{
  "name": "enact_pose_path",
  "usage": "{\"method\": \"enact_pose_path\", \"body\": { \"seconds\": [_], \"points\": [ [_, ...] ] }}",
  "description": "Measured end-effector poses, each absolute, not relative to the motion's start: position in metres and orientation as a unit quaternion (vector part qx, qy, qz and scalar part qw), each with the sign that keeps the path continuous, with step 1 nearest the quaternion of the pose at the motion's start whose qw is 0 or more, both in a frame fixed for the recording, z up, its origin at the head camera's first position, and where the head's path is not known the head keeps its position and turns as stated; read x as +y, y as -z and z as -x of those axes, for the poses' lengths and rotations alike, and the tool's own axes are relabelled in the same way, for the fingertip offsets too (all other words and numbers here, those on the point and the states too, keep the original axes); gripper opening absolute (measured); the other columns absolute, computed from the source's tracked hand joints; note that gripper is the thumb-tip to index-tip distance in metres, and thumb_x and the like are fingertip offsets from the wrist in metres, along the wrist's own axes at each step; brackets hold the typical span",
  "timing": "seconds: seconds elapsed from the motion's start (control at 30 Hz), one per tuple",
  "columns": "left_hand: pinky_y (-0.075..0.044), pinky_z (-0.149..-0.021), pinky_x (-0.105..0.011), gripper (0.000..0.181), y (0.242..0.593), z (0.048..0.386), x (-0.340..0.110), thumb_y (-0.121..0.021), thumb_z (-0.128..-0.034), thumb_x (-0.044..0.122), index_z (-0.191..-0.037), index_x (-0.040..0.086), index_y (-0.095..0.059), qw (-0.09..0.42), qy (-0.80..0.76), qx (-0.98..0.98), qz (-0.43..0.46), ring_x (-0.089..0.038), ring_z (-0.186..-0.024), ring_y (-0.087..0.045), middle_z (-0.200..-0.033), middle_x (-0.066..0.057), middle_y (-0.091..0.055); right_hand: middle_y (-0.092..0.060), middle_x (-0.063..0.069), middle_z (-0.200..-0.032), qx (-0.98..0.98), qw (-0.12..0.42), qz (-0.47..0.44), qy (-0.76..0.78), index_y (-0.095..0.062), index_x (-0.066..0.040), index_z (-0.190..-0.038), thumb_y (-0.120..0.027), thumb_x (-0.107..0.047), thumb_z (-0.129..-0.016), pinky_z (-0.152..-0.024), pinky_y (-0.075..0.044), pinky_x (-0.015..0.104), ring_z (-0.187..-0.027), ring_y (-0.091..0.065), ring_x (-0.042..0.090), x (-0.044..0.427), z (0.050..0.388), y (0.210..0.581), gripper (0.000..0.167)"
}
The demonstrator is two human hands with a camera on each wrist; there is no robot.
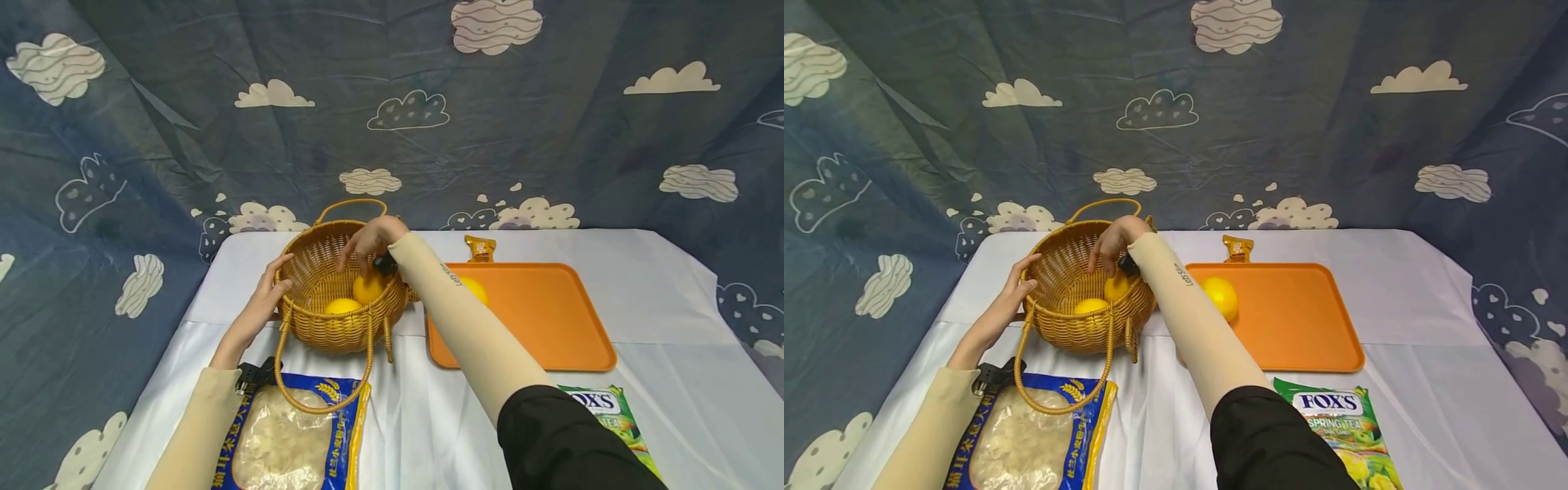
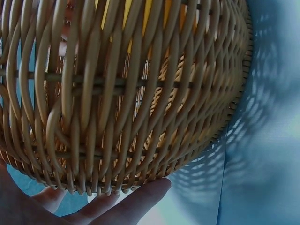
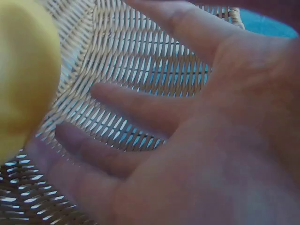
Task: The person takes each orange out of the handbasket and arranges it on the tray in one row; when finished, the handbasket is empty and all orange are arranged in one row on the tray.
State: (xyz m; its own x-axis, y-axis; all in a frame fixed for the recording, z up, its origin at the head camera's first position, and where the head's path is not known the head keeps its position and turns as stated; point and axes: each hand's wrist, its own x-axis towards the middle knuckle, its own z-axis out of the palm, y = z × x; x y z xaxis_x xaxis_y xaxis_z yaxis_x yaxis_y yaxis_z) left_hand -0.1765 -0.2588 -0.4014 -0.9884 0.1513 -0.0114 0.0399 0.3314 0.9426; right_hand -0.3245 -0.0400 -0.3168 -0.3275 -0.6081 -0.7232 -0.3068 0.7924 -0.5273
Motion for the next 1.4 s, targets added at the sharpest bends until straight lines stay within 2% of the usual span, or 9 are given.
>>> {"method": "enact_pose_path", "body": {
  "seconds": [0.17, 0.3, 0.4, 0.53, 0.67, 0.83, 1.1, 1.33, 1.4],
  "points": [
    [-0.041, -0.081, -0.07, 0.061, 0.383, 0.168, -0.251, -0.038, -0.0994, 0.025, -0.153, 0.014, -0.012, 0.052, -0.575, 0.814, -0.061, -0.056, -0.129, -0.021, -0.153, -0.025, 0.005, -0.021, 0.008, -0.155, 0.792, 0.519, 0.304, 0.105, -0.057, -0.019, -0.135, -0.056, 0.004, -0.092, -0.108, -0.03, 0.04, -0.139, -0.022, 0.028, -0.043, 0.321, 0.316, 0.049],
    [-0.042, -0.079, -0.07, 0.059, 0.376, 0.164, -0.247, -0.038, -0.0997, 0.023, -0.152, 0.011, -0.013, 0.052, -0.578, 0.812, -0.063, -0.057, -0.128, -0.022, -0.153, -0.025, 0.005, -0.029, 0.013, -0.151, 0.783, 0.54, 0.295, 0.088, -0.061, -0.018, -0.131, -0.053, 0.005, -0.092, -0.095, -0.042, 0.03, -0.127, -0.038, 0.024, -0.043, 0.319, 0.317, 0.045],
    [-0.042, -0.078, -0.069, 0.059, 0.38, 0.166, -0.248, -0.038, -0.0999, 0.024, -0.153, 0.014, -0.013, 0.049, -0.576, 0.814, -0.061, -0.056, -0.127, -0.023, -0.153, -0.024, 0.004, -0.037, 0.014, -0.146, 0.785, 0.55, 0.271, 0.092, -0.063, -0.017, -0.129, -0.052, 0.006, -0.092, -0.083, -0.044, 0.026, -0.111, -0.046, 0.019, -0.043, 0.318, 0.318, 0.044],
    [-0.043, -0.078, -0.069, 0.06, 0.387, 0.169, -0.25, -0.038, -0.0999, 0.026, -0.153, 0.015, -0.013, 0.046, -0.571, 0.817, -0.062, -0.057, -0.127, -0.024, -0.153, -0.024, 0.004, -0.052, 0.012, -0.12, 0.786, 0.562, 0.24, 0.094, -0.063, -0.014, -0.128, -0.049, 0.008, -0.093, -0.066, -0.043, 0.021, -0.081, -0.048, 0.012, -0.045, 0.316, 0.321, 0.044],
    [-0.041, -0.08, -0.07, 0.06, 0.382, 0.166, -0.248, -0.038, -0.0992, 0.025, -0.153, 0.014, -0.014, 0.047, -0.573, 0.816, -0.061, -0.057, -0.128, -0.023, -0.153, -0.024, 0.003, -0.053, 0.006, -0.098, 0.785, 0.572, 0.221, 0.084, -0.063, -0.017, -0.129, -0.048, 0.011, -0.092, -0.058, -0.039, 0.019, -0.069, -0.044, 0.009, -0.048, 0.314, 0.323, 0.048],
    [-0.039, -0.081, -0.071, 0.06, 0.374, 0.163, -0.244, -0.038, -0.0992, 0.026, -0.152, 0.011, -0.014, 0.049, -0.569, 0.819, -0.057, -0.057, -0.128, -0.021, -0.153, -0.026, 0.002, -0.053, 0.006, -0.099, 0.789, 0.57, 0.216, 0.074, -0.063, -0.02, -0.129, -0.05, 0.012, -0.091, -0.061, -0.039, 0.019, -0.073, -0.045, 0.01, -0.05, 0.313, 0.325, 0.051],
    [-0.038, -0.082, -0.072, 0.06, 0.375, 0.163, -0.244, -0.038, -0.0991, 0.026, -0.152, 0.012, -0.014, 0.046, -0.569, 0.819, -0.057, -0.056, -0.129, -0.02, -0.153, -0.026, 0.003, -0.039, 0.01, -0.142, 0.802, 0.526, 0.269, 0.083, -0.057, -0.023, -0.135, -0.056, -0.008, -0.096, -0.082, -0.04, 0.024, -0.107, -0.042, 0.015, -0.047, 0.316, 0.325, 0.042],
    [-0.039, -0.081, -0.071, 0.06, 0.378, 0.164, -0.246, -0.037, -0.0994, 0.024, -0.153, 0.011, -0.012, 0.046, -0.567, 0.82, -0.057, -0.057, -0.129, -0.021, -0.153, -0.025, 0.004, -0.037, 0.008, -0.143, 0.77, 0.506, 0.308, 0.238, -0.05, -0.01, -0.138, -0.051, -0.004, -0.096, -0.088, -0.041, 0.027, -0.122, -0.037, 0.021, -0.039, 0.318, 0.315, 0.043],
    [-0.04, -0.08, -0.071, 0.06, 0.387, 0.169, -0.25, -0.038, -0.0999, 0.024, -0.153, 0.013, -0.012, 0.045, -0.57, 0.818, -0.058, -0.057, -0.128, -0.021, -0.154, -0.024, 0.004, -0.04, 0.009, -0.139, 0.756, 0.496, 0.322, 0.279, -0.049, -0.008, -0.137, -0.052, -0.005, -0.096, -0.084, -0.043, 0.028, -0.116, -0.039, 0.021, -0.034, 0.318, 0.312, 0.041]
  ]
}}
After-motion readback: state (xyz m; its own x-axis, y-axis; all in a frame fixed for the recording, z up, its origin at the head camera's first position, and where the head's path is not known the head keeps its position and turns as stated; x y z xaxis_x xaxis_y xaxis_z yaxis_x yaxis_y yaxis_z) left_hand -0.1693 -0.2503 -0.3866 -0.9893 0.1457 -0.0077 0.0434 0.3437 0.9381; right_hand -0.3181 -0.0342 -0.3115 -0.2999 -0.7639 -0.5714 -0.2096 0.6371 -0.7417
